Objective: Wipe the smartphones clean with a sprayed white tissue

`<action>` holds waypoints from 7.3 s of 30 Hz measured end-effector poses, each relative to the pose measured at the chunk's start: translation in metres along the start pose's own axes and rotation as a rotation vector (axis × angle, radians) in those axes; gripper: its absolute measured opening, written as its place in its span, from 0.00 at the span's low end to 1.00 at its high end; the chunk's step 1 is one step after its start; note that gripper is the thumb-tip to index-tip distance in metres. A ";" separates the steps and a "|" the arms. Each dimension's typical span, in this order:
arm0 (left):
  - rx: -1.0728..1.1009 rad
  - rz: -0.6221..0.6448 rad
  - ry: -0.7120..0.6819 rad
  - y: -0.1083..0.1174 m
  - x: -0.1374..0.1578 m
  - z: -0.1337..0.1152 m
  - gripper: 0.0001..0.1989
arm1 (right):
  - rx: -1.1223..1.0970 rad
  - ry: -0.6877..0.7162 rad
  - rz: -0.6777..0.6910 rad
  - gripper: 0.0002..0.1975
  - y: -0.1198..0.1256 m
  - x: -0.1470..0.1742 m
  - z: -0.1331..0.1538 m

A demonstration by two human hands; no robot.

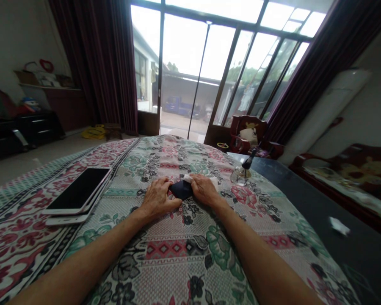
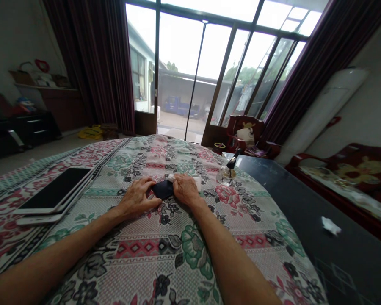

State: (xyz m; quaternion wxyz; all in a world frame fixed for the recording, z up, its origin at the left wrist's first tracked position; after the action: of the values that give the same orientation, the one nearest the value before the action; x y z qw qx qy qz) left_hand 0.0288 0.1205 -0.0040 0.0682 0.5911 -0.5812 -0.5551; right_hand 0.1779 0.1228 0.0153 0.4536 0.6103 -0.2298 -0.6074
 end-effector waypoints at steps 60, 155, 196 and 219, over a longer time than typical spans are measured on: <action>0.360 0.228 0.010 0.008 -0.015 0.036 0.13 | -0.200 0.404 0.047 0.15 0.006 0.013 0.081; 0.070 0.388 0.007 0.013 -0.010 -0.002 0.35 | 0.031 0.204 0.147 0.14 0.009 -0.007 -0.006; 0.096 0.312 0.028 0.015 -0.009 -0.001 0.35 | 0.043 0.264 0.084 0.18 0.035 0.042 -0.011; 0.131 0.178 -0.069 0.015 -0.005 -0.010 0.39 | -0.015 0.347 0.047 0.16 0.033 0.054 0.064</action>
State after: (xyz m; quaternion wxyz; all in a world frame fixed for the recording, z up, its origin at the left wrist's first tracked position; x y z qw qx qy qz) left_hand 0.0285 0.1143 0.0133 0.0582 0.5209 -0.6684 -0.5278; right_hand 0.1343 0.0447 0.0236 0.5050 0.6971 -0.1577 -0.4840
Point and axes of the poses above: each hand's wrist, its own x-axis away from the middle knuckle, its own y-axis out of the back of the hand, z = x × y, the point moved 8 cm from there along -x, towards the middle knuckle, and after that the axes turned 13 degrees about -z, right-handed, at the moved point
